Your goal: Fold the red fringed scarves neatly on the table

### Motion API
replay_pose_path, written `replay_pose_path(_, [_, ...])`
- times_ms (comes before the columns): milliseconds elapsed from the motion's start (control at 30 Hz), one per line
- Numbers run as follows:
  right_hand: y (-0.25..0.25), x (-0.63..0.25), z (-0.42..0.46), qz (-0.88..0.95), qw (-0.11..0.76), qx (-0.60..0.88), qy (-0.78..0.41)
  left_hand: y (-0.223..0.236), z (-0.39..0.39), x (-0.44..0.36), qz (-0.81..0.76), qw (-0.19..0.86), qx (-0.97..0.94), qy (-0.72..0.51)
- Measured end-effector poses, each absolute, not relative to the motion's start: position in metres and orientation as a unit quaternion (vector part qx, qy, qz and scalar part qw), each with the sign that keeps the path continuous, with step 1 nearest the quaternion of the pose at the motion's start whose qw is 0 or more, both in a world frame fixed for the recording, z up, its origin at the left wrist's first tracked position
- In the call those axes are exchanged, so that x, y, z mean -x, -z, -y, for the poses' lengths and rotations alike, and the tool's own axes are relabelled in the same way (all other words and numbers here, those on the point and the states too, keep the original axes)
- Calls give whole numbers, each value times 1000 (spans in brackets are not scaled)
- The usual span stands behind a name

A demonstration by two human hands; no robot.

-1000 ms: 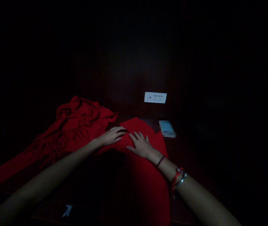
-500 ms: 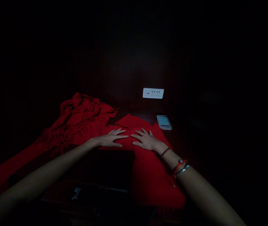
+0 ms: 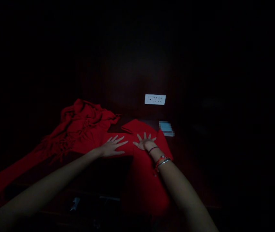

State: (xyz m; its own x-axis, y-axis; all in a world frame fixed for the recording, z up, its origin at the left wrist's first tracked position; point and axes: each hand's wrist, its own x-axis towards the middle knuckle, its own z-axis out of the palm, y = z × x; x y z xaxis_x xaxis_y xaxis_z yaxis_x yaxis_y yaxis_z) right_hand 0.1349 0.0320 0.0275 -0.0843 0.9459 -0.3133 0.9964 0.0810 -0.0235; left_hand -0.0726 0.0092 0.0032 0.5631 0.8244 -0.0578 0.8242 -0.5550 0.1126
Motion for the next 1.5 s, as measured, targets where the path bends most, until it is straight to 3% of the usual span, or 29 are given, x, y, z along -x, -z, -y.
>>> replay_pose_path(167, [-36, -128, -33, -703, 120, -690, 123, -6, -10, 77, -473, 49, -880, -2])
replay_pose_path(367, [-41, -115, -37, -796, -13, -604, -28, -19, -32, 57, -418, -43, -903, -88])
replay_pose_path(533, [-43, -106, -50, -791, -21, -607, -74, -10, -50, 43, -378, -48, -915, -136])
replay_pose_path(900, [-46, -123, -62, -729, -79, -671, -114, -26, -54, 38, -380, 19, -924, -19])
replay_pose_path(1100, [-29, -116, -61, -792, -45, -606, -59, -8, -48, 38, -427, -34, -900, -77])
replay_pose_path(1300, [-13, -113, -74, -789, 18, -612, 49, -2, -35, 72, -419, 22, -905, -66])
replay_pose_path(1500, [-21, -119, -58, -813, -66, -578, 12, -9, -29, 101, -416, 44, -908, -26])
